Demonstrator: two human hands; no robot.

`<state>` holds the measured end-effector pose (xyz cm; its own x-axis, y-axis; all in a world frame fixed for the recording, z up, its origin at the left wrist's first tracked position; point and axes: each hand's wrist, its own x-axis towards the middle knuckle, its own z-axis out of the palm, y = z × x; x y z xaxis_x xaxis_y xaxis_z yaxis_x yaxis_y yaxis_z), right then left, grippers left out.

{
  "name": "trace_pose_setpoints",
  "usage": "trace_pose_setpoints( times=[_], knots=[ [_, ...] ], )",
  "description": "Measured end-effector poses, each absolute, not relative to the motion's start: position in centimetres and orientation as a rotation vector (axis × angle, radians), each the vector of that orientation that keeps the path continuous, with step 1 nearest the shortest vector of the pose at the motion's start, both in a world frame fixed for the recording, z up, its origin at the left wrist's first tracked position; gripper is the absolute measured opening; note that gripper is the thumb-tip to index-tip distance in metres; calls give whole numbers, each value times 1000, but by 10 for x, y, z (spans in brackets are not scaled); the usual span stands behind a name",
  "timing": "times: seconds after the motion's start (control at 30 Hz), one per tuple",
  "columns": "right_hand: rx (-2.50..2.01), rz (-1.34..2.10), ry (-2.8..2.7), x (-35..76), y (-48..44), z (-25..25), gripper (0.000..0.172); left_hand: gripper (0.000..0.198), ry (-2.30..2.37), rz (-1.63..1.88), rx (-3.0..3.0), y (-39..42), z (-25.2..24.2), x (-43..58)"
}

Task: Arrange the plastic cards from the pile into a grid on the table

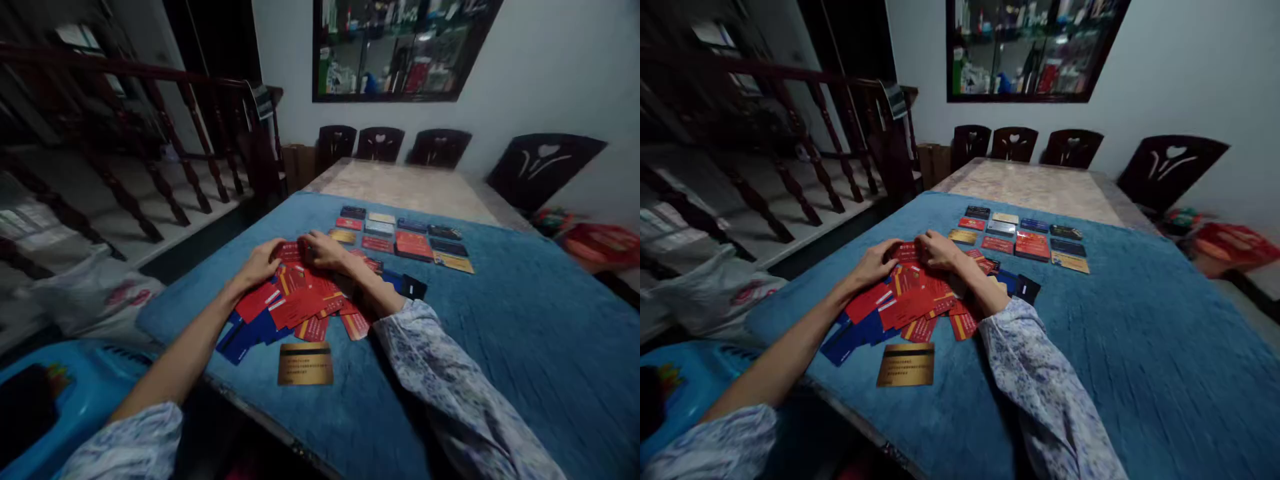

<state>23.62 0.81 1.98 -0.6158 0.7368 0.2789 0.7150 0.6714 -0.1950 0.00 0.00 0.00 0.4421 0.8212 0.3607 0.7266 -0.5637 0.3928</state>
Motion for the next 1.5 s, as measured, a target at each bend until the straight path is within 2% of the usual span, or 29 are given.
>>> trace_pose_setpoints(
  times=[0.4, 0.7, 0.83, 1.0, 1.5],
  knots=[
    [-1047, 149, -2551, 245, 15, 18, 47, 57, 1384, 729, 2554, -3, 7, 2],
    [-1100, 62, -2660, 250, 10, 35, 40, 61, 1422, 640, 2553, 1, 10, 6],
    [-1088, 17, -2684, 257, 10, 36, 35, 57, 1394, 603, 2575, 1, 13, 11],
    [-1052, -47, -2648, 269, 16, 32, 36, 56, 1406, 513, 2592, -2, 21, 20],
    [-1074, 35, -2627, 306, 2, 40, 28, 43, 1367, 345, 2693, -1, 40, 59]
  ],
)
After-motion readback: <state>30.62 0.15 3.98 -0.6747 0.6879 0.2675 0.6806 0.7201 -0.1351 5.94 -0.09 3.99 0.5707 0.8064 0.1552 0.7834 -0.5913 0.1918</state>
